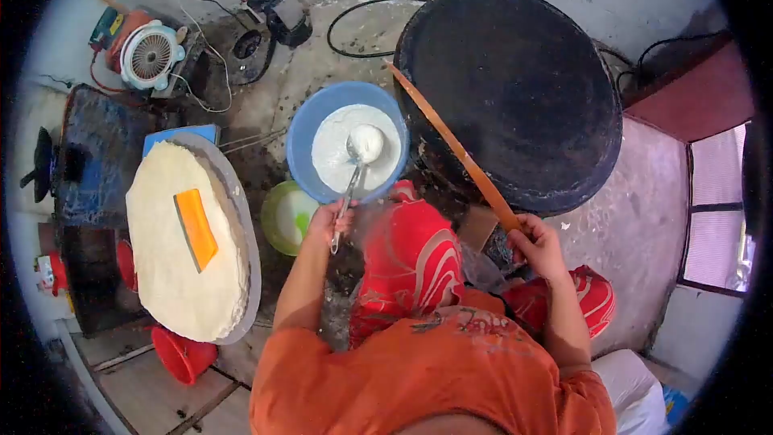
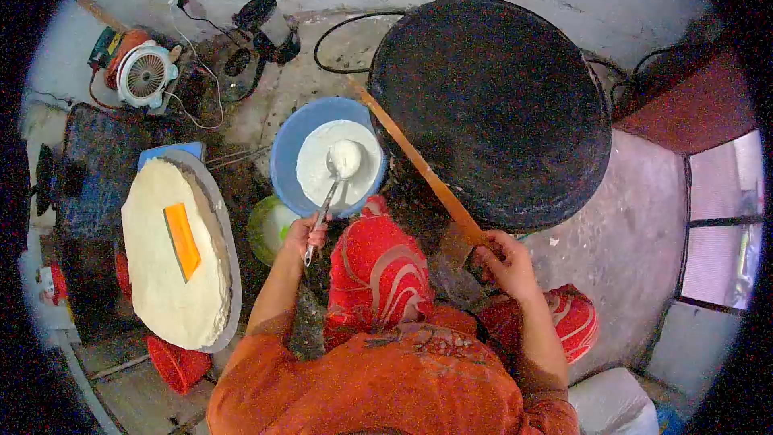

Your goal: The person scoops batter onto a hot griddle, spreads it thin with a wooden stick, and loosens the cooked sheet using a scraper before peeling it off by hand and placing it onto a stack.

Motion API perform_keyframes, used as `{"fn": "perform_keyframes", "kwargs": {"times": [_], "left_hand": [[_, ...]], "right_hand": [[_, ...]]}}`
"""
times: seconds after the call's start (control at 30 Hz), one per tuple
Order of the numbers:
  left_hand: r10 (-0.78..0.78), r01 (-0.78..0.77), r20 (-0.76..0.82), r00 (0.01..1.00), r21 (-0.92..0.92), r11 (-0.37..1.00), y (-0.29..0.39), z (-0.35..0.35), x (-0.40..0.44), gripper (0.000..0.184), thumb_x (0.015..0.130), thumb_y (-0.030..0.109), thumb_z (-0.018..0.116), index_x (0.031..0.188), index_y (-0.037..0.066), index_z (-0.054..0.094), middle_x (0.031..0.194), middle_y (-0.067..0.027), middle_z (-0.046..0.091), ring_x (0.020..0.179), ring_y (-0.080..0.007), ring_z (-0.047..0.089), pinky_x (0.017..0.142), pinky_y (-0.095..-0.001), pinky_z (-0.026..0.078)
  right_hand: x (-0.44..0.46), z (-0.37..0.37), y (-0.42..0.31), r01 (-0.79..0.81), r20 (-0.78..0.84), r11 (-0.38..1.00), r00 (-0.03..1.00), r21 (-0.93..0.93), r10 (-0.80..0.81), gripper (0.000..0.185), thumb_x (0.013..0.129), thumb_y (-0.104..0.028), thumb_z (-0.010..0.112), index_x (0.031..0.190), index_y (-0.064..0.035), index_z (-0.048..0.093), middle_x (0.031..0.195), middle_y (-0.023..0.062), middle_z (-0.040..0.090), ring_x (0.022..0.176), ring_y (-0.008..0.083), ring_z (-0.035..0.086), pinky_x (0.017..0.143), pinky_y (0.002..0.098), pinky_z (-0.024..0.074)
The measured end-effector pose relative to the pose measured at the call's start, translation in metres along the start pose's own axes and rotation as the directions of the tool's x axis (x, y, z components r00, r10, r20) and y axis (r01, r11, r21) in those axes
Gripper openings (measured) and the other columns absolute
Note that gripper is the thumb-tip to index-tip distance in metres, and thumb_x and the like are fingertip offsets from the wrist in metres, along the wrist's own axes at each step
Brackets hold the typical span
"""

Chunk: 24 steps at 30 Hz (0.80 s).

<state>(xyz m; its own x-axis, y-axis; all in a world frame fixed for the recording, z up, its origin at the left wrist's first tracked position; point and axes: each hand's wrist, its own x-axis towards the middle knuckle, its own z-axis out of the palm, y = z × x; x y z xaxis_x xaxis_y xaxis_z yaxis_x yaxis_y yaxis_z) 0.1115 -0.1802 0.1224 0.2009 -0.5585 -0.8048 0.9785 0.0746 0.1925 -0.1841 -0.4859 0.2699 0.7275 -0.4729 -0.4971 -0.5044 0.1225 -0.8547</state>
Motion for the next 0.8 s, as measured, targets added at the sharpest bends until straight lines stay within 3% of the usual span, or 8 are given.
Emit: {"fn": "perform_keyframes", "kwargs": {"times": [0.1, 0.2, 0.37, 0.5, 0.57, 0.8], "left_hand": [[0.095, -0.097, 0.021, 0.995, 0.092, 0.991, 0.003, 0.006, -0.043, 0.033, 0.092, 0.028, 0.042, 0.109, 0.0, 0.05, 0.062, -0.0025, 0.045, 0.04, -0.0071, 0.033, 0.033, -0.0209, 0.026], [0.164, -0.178, 0.098, 0.981, 0.147, 0.973, 0.004, 0.006, -0.079, 0.034, 0.092, 0.028, 0.044, 0.11, 0.0, 0.049, 0.063, -0.0036, 0.048, 0.039, -0.0078, 0.035, 0.033, -0.0213, 0.027], [0.324, -0.341, 0.124, 0.938, 0.154, 0.927, 0.006, 0.031, -0.136, 0.033, 0.089, 0.027, 0.05, 0.107, -0.001, 0.051, 0.062, -0.0084, 0.05, 0.04, -0.0106, 0.036, 0.034, -0.0226, 0.028], [0.357, -0.379, 0.159, 0.92, 0.135, 0.916, 0.012, 0.049, -0.161, 0.033, 0.089, 0.026, 0.05, 0.107, -0.002, 0.051, 0.061, -0.0094, 0.05, 0.039, -0.0113, 0.037, 0.034, -0.023, 0.029], [0.395, -0.425, 0.204, 0.896, 0.126, 0.897, 0.015, 0.056, -0.168, 0.034, 0.089, 0.026, 0.051, 0.107, -0.003, 0.051, 0.06, -0.0094, 0.049, 0.038, -0.0115, 0.038, 0.033, -0.023, 0.03], [0.44, -0.477, 0.295, 0.848, 0.067, 0.876, 0.029, 0.087, -0.181, 0.035, 0.09, 0.024, 0.048, 0.111, -0.004, 0.048, 0.061, -0.0096, 0.049, 0.039, -0.0114, 0.039, 0.033, -0.0229, 0.03]], "right_hand": [[0.001, -0.005, 0.015, 0.062, 0.027, 0.998, 0.998, -0.019, -0.062, 0.022, 0.085, -0.006, 0.058, 0.106, -0.0027, 0.053, 0.082, 0.0027, 0.061, 0.059, 0.0074, 0.053, 0.049, 0.0218, 0.0431], [-0.001, -0.004, 0.021, 0.139, 0.017, 0.985, 0.99, 0.101, -0.142, 0.019, 0.086, -0.005, 0.056, 0.104, -0.0039, 0.052, 0.077, 0.0019, 0.061, 0.055, 0.0073, 0.052, 0.049, 0.0215, 0.0427], [-0.016, -0.008, 0.001, 0.049, 0.027, 0.998, 0.998, 0.034, -0.05, 0.017, 0.088, -0.006, 0.053, 0.105, -0.0057, 0.052, 0.074, 0.0014, 0.062, 0.058, 0.0063, 0.052, 0.048, 0.0199, 0.0406], [-0.013, -0.014, 0.019, 0.104, 0.032, 0.991, 0.994, 0.084, -0.107, 0.017, 0.09, -0.009, 0.051, 0.106, -0.0042, 0.052, 0.076, 0.0031, 0.062, 0.059, 0.0067, 0.052, 0.05, 0.0205, 0.0413], [-0.013, -0.014, 0.025, 0.136, 0.001, 0.982, 0.99, 0.127, -0.138, 0.021, 0.092, -0.014, 0.046, 0.109, -0.0027, 0.052, 0.072, 0.0052, 0.062, 0.05, 0.0076, 0.052, 0.046, 0.0197, 0.0407], [-0.02, -0.021, 0.027, 0.103, -0.025, 0.985, 0.995, 0.142, -0.1, 0.027, 0.094, -0.019, 0.045, 0.113, -0.0041, 0.056, 0.076, 0.0046, 0.061, 0.055, 0.007, 0.051, 0.051, 0.0196, 0.0412]]}}
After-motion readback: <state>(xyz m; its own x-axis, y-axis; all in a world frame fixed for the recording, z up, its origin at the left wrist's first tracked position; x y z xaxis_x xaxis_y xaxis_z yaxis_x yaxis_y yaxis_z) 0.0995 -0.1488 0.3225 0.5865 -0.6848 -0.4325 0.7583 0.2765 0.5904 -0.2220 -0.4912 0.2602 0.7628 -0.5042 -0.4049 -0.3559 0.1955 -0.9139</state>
